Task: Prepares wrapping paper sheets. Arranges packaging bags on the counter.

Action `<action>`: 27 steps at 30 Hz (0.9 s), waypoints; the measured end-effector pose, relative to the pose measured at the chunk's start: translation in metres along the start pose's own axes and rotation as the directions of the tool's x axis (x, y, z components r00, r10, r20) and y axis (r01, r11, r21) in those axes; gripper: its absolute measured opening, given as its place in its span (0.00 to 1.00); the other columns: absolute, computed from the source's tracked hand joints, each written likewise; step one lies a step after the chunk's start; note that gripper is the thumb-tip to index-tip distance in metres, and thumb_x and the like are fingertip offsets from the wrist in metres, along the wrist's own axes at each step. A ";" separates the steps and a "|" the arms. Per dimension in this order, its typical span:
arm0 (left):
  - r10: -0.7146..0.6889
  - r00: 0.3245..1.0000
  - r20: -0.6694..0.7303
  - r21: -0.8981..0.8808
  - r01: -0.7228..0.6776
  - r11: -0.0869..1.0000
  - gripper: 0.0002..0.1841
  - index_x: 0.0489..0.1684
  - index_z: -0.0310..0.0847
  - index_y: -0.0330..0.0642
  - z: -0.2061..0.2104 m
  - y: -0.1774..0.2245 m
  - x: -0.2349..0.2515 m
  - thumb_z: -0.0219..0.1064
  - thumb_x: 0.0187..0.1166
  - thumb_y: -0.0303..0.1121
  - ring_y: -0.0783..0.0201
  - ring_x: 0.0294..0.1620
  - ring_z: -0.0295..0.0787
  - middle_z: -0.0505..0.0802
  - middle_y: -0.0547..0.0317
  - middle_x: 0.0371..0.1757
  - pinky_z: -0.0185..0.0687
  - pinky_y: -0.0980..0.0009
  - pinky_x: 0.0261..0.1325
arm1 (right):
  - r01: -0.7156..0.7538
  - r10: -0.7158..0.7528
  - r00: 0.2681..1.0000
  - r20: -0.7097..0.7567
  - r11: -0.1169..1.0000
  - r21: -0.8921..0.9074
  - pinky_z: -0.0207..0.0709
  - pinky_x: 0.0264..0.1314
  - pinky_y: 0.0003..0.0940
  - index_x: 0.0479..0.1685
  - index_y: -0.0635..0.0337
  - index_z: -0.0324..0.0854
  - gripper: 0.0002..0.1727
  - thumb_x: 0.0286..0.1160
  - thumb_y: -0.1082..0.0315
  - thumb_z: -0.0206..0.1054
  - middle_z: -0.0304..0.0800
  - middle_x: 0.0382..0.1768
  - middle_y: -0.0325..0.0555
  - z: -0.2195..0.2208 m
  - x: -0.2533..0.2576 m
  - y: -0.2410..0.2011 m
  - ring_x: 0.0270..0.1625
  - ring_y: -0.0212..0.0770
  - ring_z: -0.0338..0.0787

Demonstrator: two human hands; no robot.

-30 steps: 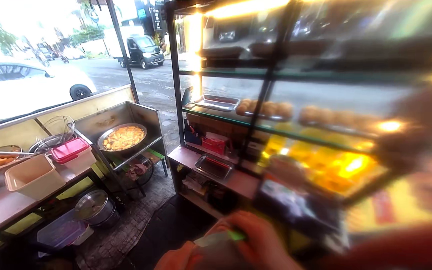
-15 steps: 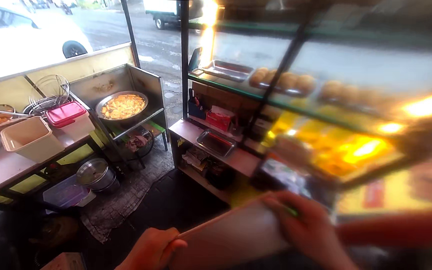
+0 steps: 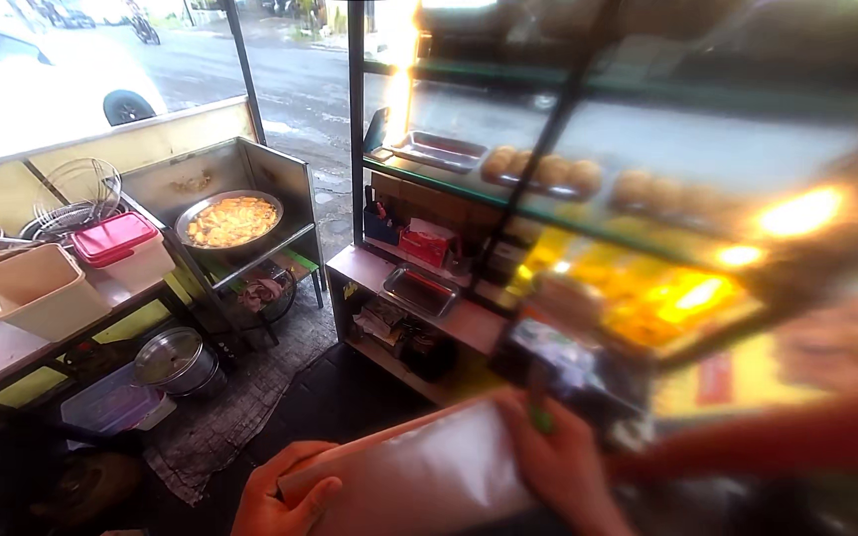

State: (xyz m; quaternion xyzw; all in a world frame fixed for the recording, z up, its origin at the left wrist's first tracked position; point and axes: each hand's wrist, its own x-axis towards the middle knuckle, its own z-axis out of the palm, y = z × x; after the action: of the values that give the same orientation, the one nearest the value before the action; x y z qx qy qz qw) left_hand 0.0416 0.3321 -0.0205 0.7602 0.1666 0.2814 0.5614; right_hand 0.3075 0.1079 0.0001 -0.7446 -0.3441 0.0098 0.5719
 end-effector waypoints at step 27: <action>0.404 0.616 0.676 0.424 -0.774 0.471 0.18 0.33 0.85 0.49 -0.018 0.039 0.034 0.58 0.90 0.47 0.64 0.16 0.80 0.83 0.64 0.17 0.73 0.66 0.16 | 0.654 -0.248 0.597 0.763 0.702 -0.283 0.84 0.28 0.47 0.49 0.40 0.87 0.18 0.66 0.44 0.75 0.94 0.38 0.33 0.046 -0.030 -0.068 0.35 0.40 0.93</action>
State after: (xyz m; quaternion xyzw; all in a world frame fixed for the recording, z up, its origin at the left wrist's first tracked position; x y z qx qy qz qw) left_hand 0.0545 0.3530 0.0280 0.9606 -0.1734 0.1801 0.1212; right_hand 0.2320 0.1389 0.0308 -0.6970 -0.6996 0.0297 0.1547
